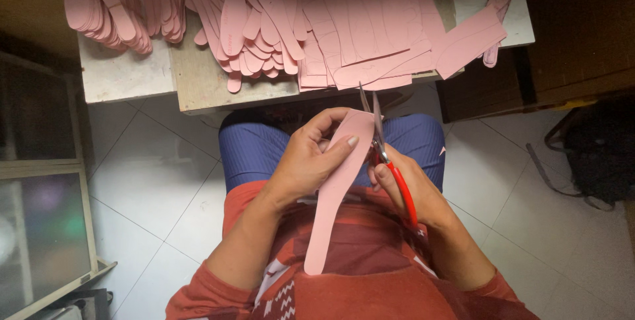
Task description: The person sits on the floor and uses red-handled scissors to cut a pink sheet of material into elongated shapes. They rotate the sheet to follow drawn outlines and place finished pieces on a nearby table.
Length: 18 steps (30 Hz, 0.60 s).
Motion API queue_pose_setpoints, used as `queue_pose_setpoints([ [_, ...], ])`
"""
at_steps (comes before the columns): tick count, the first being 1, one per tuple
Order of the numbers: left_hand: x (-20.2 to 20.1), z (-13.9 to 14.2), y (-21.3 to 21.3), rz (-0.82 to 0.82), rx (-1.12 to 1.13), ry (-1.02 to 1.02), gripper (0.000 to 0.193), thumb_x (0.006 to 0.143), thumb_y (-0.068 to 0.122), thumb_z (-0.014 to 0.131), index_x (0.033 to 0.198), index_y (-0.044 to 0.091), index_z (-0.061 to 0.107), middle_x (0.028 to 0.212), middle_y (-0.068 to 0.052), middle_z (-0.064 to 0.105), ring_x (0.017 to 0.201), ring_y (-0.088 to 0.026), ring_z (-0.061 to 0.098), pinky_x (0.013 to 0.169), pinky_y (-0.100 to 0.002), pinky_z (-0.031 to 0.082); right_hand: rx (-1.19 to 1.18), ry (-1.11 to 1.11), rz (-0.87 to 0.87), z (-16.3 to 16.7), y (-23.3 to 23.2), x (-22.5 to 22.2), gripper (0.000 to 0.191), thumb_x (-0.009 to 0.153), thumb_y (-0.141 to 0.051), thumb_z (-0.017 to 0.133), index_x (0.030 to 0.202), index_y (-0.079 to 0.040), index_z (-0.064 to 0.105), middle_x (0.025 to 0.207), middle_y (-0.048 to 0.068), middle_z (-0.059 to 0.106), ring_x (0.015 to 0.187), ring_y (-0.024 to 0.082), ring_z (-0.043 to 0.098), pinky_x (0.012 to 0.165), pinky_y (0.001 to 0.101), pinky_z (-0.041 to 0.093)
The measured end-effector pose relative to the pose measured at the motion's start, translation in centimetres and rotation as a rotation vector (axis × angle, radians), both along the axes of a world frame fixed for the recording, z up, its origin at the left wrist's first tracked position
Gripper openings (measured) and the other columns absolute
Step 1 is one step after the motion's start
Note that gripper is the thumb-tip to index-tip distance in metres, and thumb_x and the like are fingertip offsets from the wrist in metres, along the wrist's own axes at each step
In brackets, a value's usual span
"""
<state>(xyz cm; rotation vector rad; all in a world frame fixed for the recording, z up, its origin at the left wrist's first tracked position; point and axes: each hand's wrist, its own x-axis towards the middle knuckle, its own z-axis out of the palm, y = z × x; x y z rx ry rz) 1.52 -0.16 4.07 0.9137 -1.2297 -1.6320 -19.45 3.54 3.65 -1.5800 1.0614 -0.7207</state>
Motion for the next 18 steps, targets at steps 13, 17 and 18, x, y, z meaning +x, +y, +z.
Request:
queue_pose_setpoints([
  [13,0.4,1.4,-0.7,-0.100,0.089,-0.061,0.037,0.096,0.010,0.065,0.133,0.003,0.060,0.116,-0.002,0.070,0.096,-0.006,0.067,0.083,-0.023,0.058,0.051,-0.068,-0.017,-0.3,0.4,-0.4,0.065,0.102,-0.064,0.038,0.109,-0.002,0.055,0.078,0.002,0.052,0.067,0.012,0.052,0.061,0.0280,0.050],
  [17,1.2,2.2,-1.0,-0.144,0.045,-0.156,0.037,0.096,0.011,0.066,0.132,0.003,0.062,0.113,-0.003,0.072,0.095,-0.006,0.067,0.082,-0.023,0.058,0.119,-0.092,-0.021,-0.1,0.6,-0.8,0.056,0.102,-0.058,0.045,0.101,-0.003,0.055,0.074,0.001,0.051,0.063,0.011,0.052,0.057,0.0264,0.049],
  [18,1.3,2.4,-1.1,-0.153,0.042,-0.181,0.037,0.096,0.012,0.066,0.131,0.004,0.063,0.113,-0.002,0.072,0.095,-0.006,0.068,0.082,-0.023,0.058,0.125,-0.097,-0.019,0.1,0.7,-1.0,0.054,0.102,-0.057,0.046,0.098,-0.004,0.054,0.074,0.001,0.051,0.062,0.010,0.052,0.056,0.0258,0.049],
])
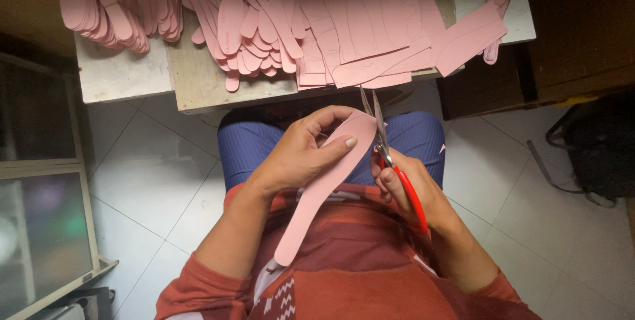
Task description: The person sits on the floor and uses red-handled scissors to cut a pink sheet of material into elongated shapes. They rotate the sheet to follow drawn outlines and place finished pieces on a nearby table.
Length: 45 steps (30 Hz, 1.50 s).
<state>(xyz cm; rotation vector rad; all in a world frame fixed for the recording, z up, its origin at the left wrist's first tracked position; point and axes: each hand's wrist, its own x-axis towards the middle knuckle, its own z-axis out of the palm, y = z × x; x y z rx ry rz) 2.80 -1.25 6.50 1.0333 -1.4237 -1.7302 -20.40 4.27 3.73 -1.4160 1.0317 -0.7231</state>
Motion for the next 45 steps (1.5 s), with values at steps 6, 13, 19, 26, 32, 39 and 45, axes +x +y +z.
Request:
queue_pose_setpoints([
  [6,1.1,0.4,-0.6,-0.081,0.023,-0.031,0.034,0.096,0.012,0.066,0.129,0.003,0.065,0.110,-0.002,0.072,0.097,-0.006,0.067,0.084,-0.024,0.058,0.157,0.184,0.033,0.7,0.0,-1.0,0.039,0.099,-0.044,0.049,0.086,-0.007,0.052,0.061,0.000,0.049,0.053,0.011,0.050,0.048,0.0288,0.046],
  [13,2.7,-2.3,-1.6,-0.152,0.119,0.046,0.033,0.100,0.015,0.064,0.130,0.001,0.066,0.108,-0.004,0.073,0.094,-0.009,0.065,0.081,-0.025,0.056,-0.023,0.250,0.086,0.0,-0.4,-2.6,0.039,0.103,-0.040,0.052,0.085,-0.005,0.055,0.061,-0.001,0.045,0.057,0.011,0.043,0.048,0.0294,0.043],
  [19,-1.1,-3.7,-0.7,0.080,0.489,0.557,0.035,0.093,0.009,0.064,0.127,0.000,0.062,0.113,-0.012,0.073,0.099,-0.018,0.074,0.089,-0.030,0.061,0.174,-0.138,-0.150,-1.9,-0.3,-0.4,0.055,0.103,-0.055,0.035,0.095,-0.005,0.057,0.058,0.000,0.048,0.048,0.012,0.050,0.048,0.0283,0.049],
  [26,-6.8,-4.3,1.2,0.580,0.035,0.311,0.026,0.103,0.017,0.067,0.107,-0.008,0.071,0.096,-0.014,0.074,0.083,-0.016,0.068,0.076,-0.028,0.058,0.192,-0.240,-0.190,-2.9,0.0,2.0,0.060,0.105,-0.057,0.037,0.105,0.001,0.056,0.072,0.004,0.053,0.060,0.015,0.055,0.058,0.0291,0.052],
  [32,-6.9,-4.3,2.6,0.515,0.149,0.372,0.026,0.103,0.018,0.067,0.108,-0.008,0.070,0.096,-0.015,0.075,0.075,-0.017,0.068,0.066,-0.031,0.056,-0.203,-0.179,-0.121,-1.7,-0.6,2.1,0.072,0.109,-0.060,0.033,0.136,0.007,0.043,0.114,0.012,0.056,0.104,0.020,0.055,0.090,0.0338,0.046],
  [39,-6.9,-3.8,2.9,0.471,0.193,0.365,0.029,0.104,0.019,0.065,0.107,-0.009,0.072,0.086,-0.015,0.074,0.060,-0.015,0.061,0.052,-0.028,0.050,-0.102,-0.150,-0.136,-1.8,-0.2,1.9,0.082,0.103,-0.070,0.032,0.133,0.003,0.053,0.099,0.008,0.055,0.091,0.017,0.054,0.085,0.0323,0.051],
  [45,-6.2,-3.2,2.6,0.474,0.222,0.416,0.031,0.102,0.019,0.063,0.114,-0.008,0.069,0.104,-0.017,0.075,0.093,-0.019,0.074,0.083,-0.031,0.063,0.000,-0.200,-0.108,-1.5,0.1,1.5,0.087,0.098,-0.075,0.034,0.132,0.004,0.052,0.089,0.006,0.052,0.076,0.014,0.051,0.070,0.0286,0.049],
])
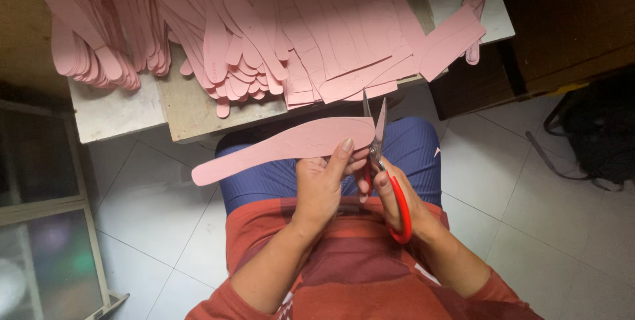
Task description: The person sits on the floor and uses red-handled scissors to cut a pink sheet of material into elongated shapes. They rotate the sheet to follow drawn outlines and place finished pieces on a nearby table.
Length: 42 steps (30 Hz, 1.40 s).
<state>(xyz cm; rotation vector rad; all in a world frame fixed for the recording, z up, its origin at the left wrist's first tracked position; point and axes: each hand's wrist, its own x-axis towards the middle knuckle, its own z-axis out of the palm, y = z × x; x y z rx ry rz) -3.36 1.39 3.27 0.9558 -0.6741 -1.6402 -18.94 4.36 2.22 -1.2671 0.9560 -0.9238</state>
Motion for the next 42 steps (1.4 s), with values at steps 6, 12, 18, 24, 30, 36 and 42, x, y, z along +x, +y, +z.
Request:
queue_pose_setpoints([
  [6,1.1,-0.1,-0.2,-0.004,0.009,0.012,0.031,0.101,0.017,0.063,0.118,-0.008,0.067,0.109,-0.018,0.073,0.097,-0.025,0.075,0.085,-0.035,0.064,0.049,0.088,0.056,0.3,-0.3,-0.5,0.081,0.095,-0.077,0.036,0.108,0.000,0.056,0.077,0.002,0.049,0.067,0.011,0.048,0.060,0.0267,0.047],
  [12,2.1,-0.4,-0.8,-0.022,-0.008,0.010,0.029,0.102,0.015,0.063,0.118,-0.009,0.067,0.107,-0.019,0.074,0.093,-0.023,0.075,0.080,-0.032,0.062,0.111,0.090,0.104,0.6,-0.2,-1.0,0.070,0.094,-0.074,0.042,0.095,-0.005,0.053,0.068,-0.001,0.047,0.058,0.009,0.048,0.052,0.0248,0.043],
  [18,3.2,-0.3,-1.2,0.011,-0.013,-0.082,0.026,0.100,0.016,0.065,0.115,-0.005,0.063,0.103,-0.015,0.074,0.089,-0.021,0.075,0.077,-0.031,0.064,0.100,0.195,0.112,0.7,-0.3,-1.2,0.054,0.100,-0.059,0.048,0.085,-0.008,0.051,0.063,-0.003,0.047,0.053,0.008,0.050,0.048,0.0241,0.046],
  [24,2.7,-0.2,-1.2,0.127,-0.117,-0.089,0.023,0.101,0.013,0.067,0.116,-0.003,0.061,0.104,-0.012,0.073,0.091,-0.015,0.072,0.080,-0.028,0.062,-0.041,0.387,0.099,0.8,-0.5,-0.8,0.040,0.101,-0.043,0.054,0.086,-0.006,0.054,0.062,0.000,0.056,0.056,0.011,0.055,0.051,0.0289,0.049],
  [30,2.4,-0.7,-0.8,0.055,-0.114,-0.115,0.023,0.098,0.010,0.068,0.117,-0.001,0.059,0.103,-0.010,0.072,0.089,-0.013,0.071,0.076,-0.026,0.061,0.021,0.359,0.174,2.5,-0.9,-0.4,0.034,0.098,-0.032,0.048,0.116,-0.005,0.057,0.075,0.005,0.060,0.066,0.016,0.060,0.064,0.0313,0.053],
  [36,2.6,-1.2,-0.4,0.014,-0.139,-0.062,0.021,0.100,0.006,0.068,0.117,-0.002,0.059,0.104,-0.011,0.072,0.089,-0.013,0.071,0.077,-0.025,0.061,-0.194,0.265,0.174,2.3,-0.8,-0.2,0.042,0.105,-0.037,0.042,0.122,-0.001,0.056,0.090,0.006,0.058,0.076,0.017,0.056,0.072,0.0318,0.052],
  [42,2.6,-1.2,-0.5,0.003,-0.114,-0.108,0.022,0.099,0.007,0.067,0.118,-0.001,0.058,0.101,-0.012,0.072,0.084,-0.014,0.071,0.073,-0.026,0.061,-0.055,0.249,0.123,0.9,0.1,-0.4,0.051,0.103,-0.052,0.042,0.107,-0.004,0.057,0.078,0.005,0.057,0.070,0.015,0.058,0.066,0.0296,0.052],
])
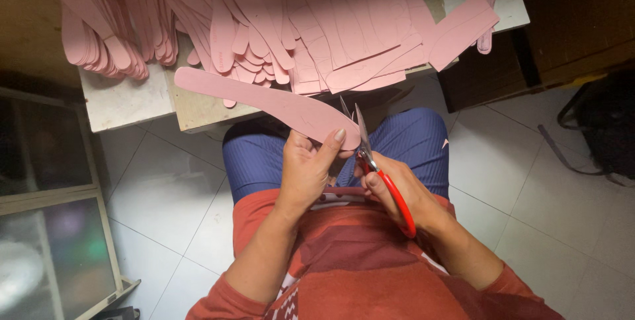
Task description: The person sits on the floor and uses red-handled scissors to cut a pink sheet of material into elongated shapes. They rotate the sheet to follow drawn outlines and place finished pieces on a nearby table.
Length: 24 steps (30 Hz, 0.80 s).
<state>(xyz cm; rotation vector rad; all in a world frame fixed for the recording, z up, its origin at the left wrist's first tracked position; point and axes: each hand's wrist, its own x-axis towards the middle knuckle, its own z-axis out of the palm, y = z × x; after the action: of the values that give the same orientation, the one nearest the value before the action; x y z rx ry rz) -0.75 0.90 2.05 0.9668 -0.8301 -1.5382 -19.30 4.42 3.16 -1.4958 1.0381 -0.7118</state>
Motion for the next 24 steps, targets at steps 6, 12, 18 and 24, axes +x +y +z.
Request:
queue_pose_setpoints([
  [6,0.4,-0.2,-0.1,0.005,-0.005,0.051,0.022,0.098,0.006,0.067,0.117,-0.001,0.058,0.104,-0.010,0.072,0.091,-0.014,0.072,0.077,-0.027,0.063,0.013,0.094,-0.001,0.1,0.0,-0.4,0.047,0.101,-0.050,0.047,0.091,-0.005,0.056,0.069,0.004,0.055,0.063,0.016,0.056,0.060,0.0312,0.050],
  [12,1.2,-0.6,-0.3,-0.033,0.003,-0.019,0.023,0.099,0.006,0.068,0.118,-0.003,0.059,0.106,-0.010,0.072,0.092,-0.015,0.072,0.078,-0.029,0.063,-0.027,0.217,-0.013,0.2,0.0,-0.7,0.033,0.098,-0.035,0.056,0.085,-0.004,0.055,0.064,0.005,0.054,0.059,0.016,0.051,0.057,0.0330,0.048],
  [18,1.8,-1.0,-0.6,-0.040,0.006,-0.053,0.026,0.098,0.007,0.068,0.120,-0.001,0.058,0.108,-0.010,0.072,0.093,-0.015,0.072,0.077,-0.027,0.063,0.044,0.313,-0.071,-0.5,0.1,-0.7,0.041,0.099,-0.034,0.062,0.076,-0.002,0.052,0.059,0.009,0.044,0.058,0.017,0.039,0.052,0.0353,0.042],
  [24,1.0,-1.0,-0.5,0.114,-0.047,0.031,0.024,0.098,0.006,0.069,0.118,0.002,0.056,0.105,-0.009,0.070,0.090,-0.014,0.071,0.077,-0.028,0.062,0.064,0.297,-0.039,-0.2,-0.2,-0.7,0.034,0.097,-0.030,0.060,0.080,-0.001,0.054,0.061,0.010,0.049,0.059,0.019,0.043,0.056,0.0363,0.045],
])
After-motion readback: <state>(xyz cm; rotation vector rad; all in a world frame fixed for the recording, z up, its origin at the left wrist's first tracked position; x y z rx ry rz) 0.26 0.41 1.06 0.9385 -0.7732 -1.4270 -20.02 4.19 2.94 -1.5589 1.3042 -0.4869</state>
